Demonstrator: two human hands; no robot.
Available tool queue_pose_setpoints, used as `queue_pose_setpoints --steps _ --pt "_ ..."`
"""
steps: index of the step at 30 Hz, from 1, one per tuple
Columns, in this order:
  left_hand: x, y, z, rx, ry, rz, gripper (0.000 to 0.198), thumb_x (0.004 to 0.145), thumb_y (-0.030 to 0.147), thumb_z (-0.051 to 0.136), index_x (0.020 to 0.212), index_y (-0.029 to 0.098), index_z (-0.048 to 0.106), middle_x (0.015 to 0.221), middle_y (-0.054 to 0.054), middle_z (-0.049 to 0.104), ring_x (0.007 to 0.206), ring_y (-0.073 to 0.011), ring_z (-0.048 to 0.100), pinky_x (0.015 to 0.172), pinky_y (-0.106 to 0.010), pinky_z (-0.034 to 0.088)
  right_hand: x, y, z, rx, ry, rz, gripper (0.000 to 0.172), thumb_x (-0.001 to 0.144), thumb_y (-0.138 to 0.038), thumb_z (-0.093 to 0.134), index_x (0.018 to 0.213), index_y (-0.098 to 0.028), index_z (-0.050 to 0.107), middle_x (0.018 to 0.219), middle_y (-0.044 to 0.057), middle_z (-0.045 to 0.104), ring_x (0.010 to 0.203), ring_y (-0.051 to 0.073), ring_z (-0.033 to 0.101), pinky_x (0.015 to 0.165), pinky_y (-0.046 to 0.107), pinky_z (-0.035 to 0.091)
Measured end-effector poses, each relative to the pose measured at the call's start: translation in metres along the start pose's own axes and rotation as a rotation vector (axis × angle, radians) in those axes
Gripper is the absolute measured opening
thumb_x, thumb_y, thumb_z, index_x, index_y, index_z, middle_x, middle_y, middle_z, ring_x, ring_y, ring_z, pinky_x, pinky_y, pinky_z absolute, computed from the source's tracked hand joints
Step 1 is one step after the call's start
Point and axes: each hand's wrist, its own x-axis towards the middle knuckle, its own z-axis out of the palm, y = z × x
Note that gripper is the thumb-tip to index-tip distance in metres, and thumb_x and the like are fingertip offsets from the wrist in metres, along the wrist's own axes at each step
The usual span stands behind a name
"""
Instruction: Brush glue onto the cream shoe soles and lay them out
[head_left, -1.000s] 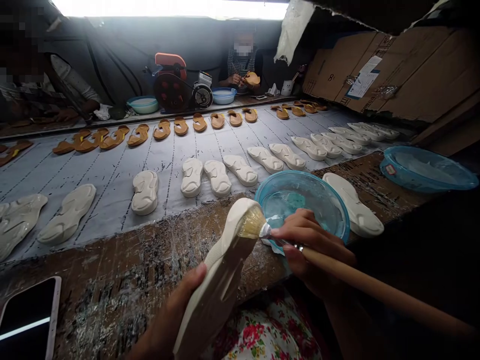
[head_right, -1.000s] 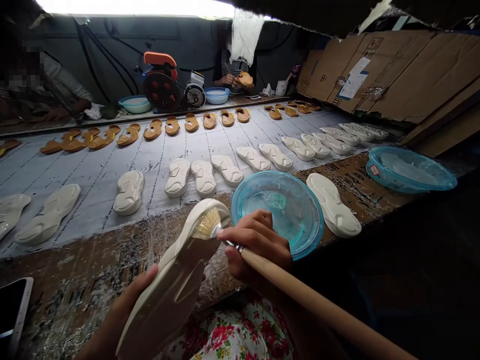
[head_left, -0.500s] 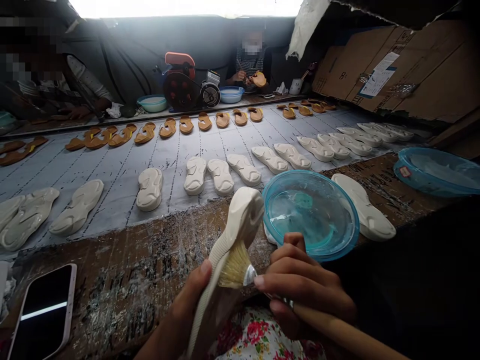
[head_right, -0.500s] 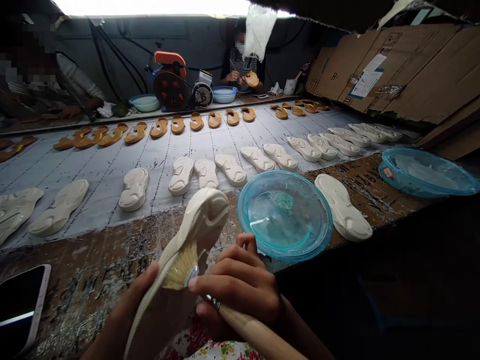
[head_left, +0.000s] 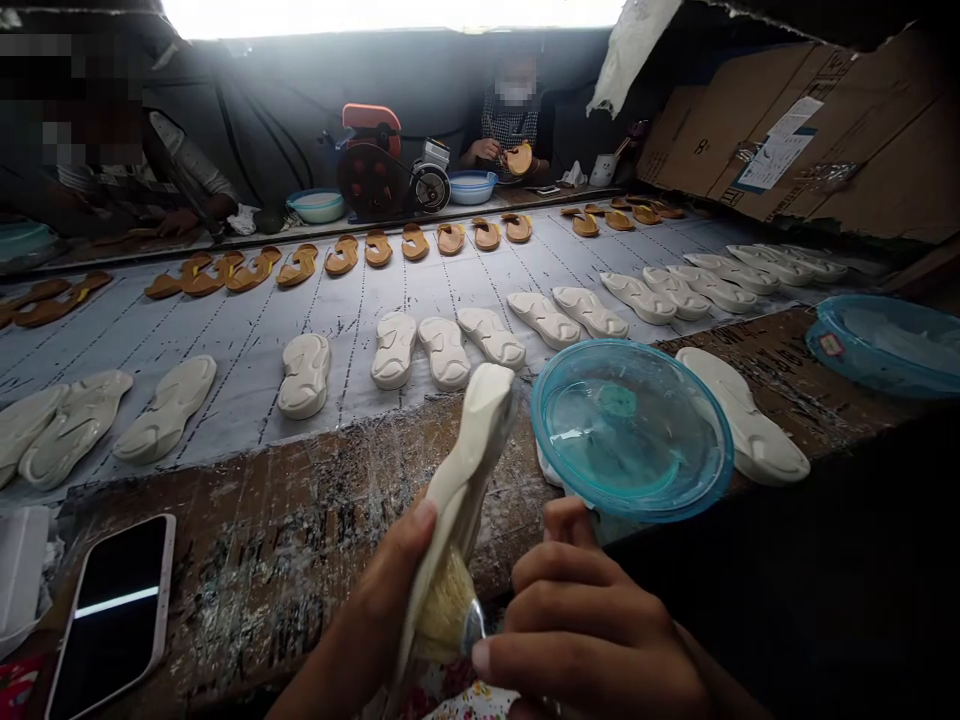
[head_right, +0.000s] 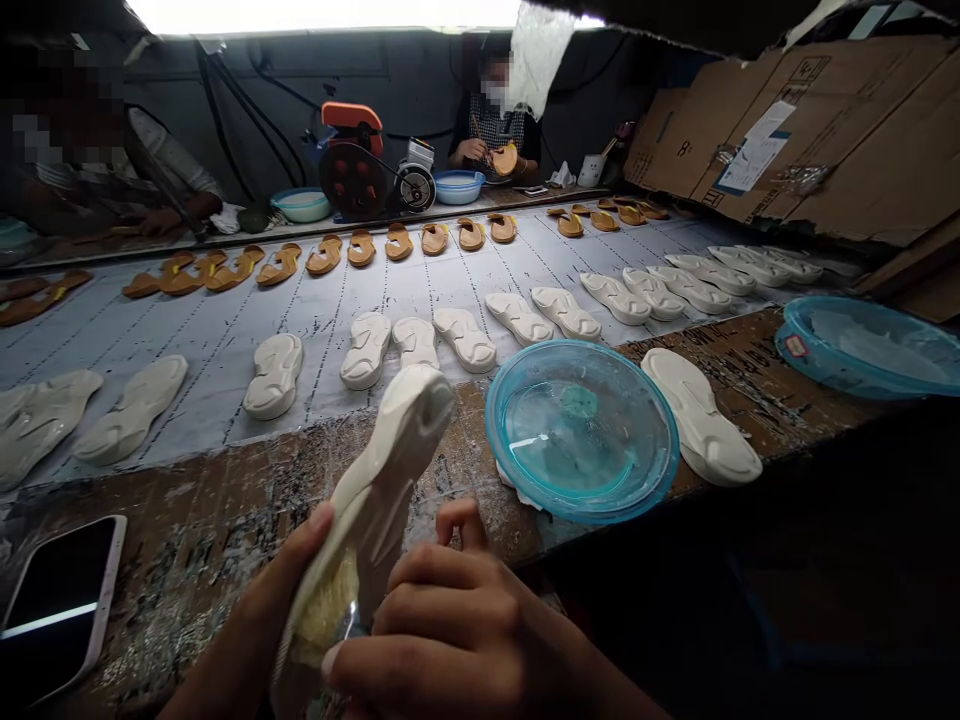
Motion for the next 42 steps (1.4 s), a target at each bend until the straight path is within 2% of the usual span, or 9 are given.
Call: queue_pose_setpoints --steps 4,11,18,22,24,28,32,36,42 --pt "0.008 -0.004 0.007 -0.085 0.241 -0.054 0.048 0.068 0.056 0.054 0.08 0.011 0.067 0.038 0.003 0.049 0.042 -0.0143 0.046 0.056 -0.028 0.043 -0.005 0.004 0.009 0.023 0.042 -0.009 0.02 0.09 -0.025 0.042 0.085 -0.013 0.058 0.06 -0.003 0.057 0.06 0.009 0.05 0.076 0.032 0.036" --pt "0.035 -0.007 0.005 -0.439 0.365 0.211 0.057 0.079 0.059 0.03 0.114 0.021 0.054 0.082 0.001 0.069 0.09 -0.0219 0.06 0.073 -0.026 0.047 -0.002 0.001 0.026 -0.293 0.073 -0.079 0.019 0.088 -0.016 0.043 0.08 -0.011 0.059 0.051 -0.004 0.054 0.053 0.01 0.048 0.065 0.033 0.028" --pt "0.046 0.002 -0.012 -0.656 -0.092 0.197 0.057 0.086 0.043 0.023 0.129 0.007 0.038 0.101 -0.013 0.066 0.094 -0.0246 0.061 0.082 -0.036 0.048 -0.011 0.002 0.015 -0.229 -0.017 -0.009 0.023 0.089 -0.015 0.041 0.075 -0.015 0.059 0.052 -0.003 0.05 0.057 0.011 0.046 0.066 0.032 0.029" --pt "0.051 0.007 -0.013 -0.642 -0.295 -0.126 0.053 0.09 0.025 0.012 0.134 -0.001 0.021 0.091 -0.016 0.069 0.083 -0.0222 0.066 0.072 -0.036 0.053 -0.015 0.006 0.007 -0.074 0.195 0.049 0.015 0.084 -0.015 0.047 0.075 -0.017 0.059 0.053 -0.004 0.048 0.057 0.01 0.045 0.073 0.033 0.031" --pt "0.053 0.005 -0.012 -0.642 -0.342 -0.157 0.051 0.089 0.021 0.014 0.134 -0.003 0.019 0.092 -0.016 0.069 0.084 -0.0219 0.066 0.074 -0.036 0.053 -0.017 0.009 0.01 -0.017 0.306 0.092 0.013 0.082 -0.017 0.047 0.074 -0.017 0.057 0.054 -0.004 0.048 0.055 0.01 0.045 0.077 0.035 0.032" --pt "0.056 -0.001 -0.012 -0.667 -0.384 -0.128 0.048 0.089 0.017 0.016 0.134 0.0 0.023 0.101 -0.012 0.067 0.09 -0.0179 0.064 0.078 -0.028 0.051 -0.024 0.012 0.022 0.08 0.341 0.144 0.013 0.084 -0.023 0.045 0.078 -0.019 0.056 0.054 -0.005 0.049 0.055 0.009 0.047 0.08 0.035 0.032" --pt "0.053 0.002 -0.011 -0.625 -0.392 -0.162 0.055 0.089 0.033 0.014 0.117 0.001 0.049 0.095 -0.014 0.068 0.087 -0.0224 0.064 0.074 -0.033 0.051 -0.032 0.012 0.024 0.153 0.226 0.108 0.021 0.089 -0.031 0.041 0.078 -0.019 0.055 0.051 -0.006 0.052 0.051 0.008 0.049 0.082 0.032 0.031" --pt "0.038 0.001 -0.003 -0.569 -0.273 -0.125 0.063 0.082 0.053 0.024 0.104 0.006 0.06 0.087 -0.016 0.069 0.076 -0.0299 0.065 0.068 -0.043 0.05 -0.028 0.021 0.007 0.163 0.436 0.209 0.018 0.087 -0.029 0.043 0.076 -0.019 0.054 0.05 -0.007 0.05 0.046 0.008 0.044 0.081 0.036 0.033" --pt "0.024 -0.019 0.002 -0.517 -0.135 -0.16 0.029 0.074 0.038 0.056 0.073 0.013 0.07 0.057 -0.003 0.068 0.065 -0.0202 0.065 0.069 -0.029 0.051 0.01 0.049 -0.012 -0.128 0.617 0.284 0.013 0.081 -0.018 0.051 0.091 -0.019 0.061 0.07 0.0 0.06 0.065 0.013 0.054 0.065 0.03 0.04"
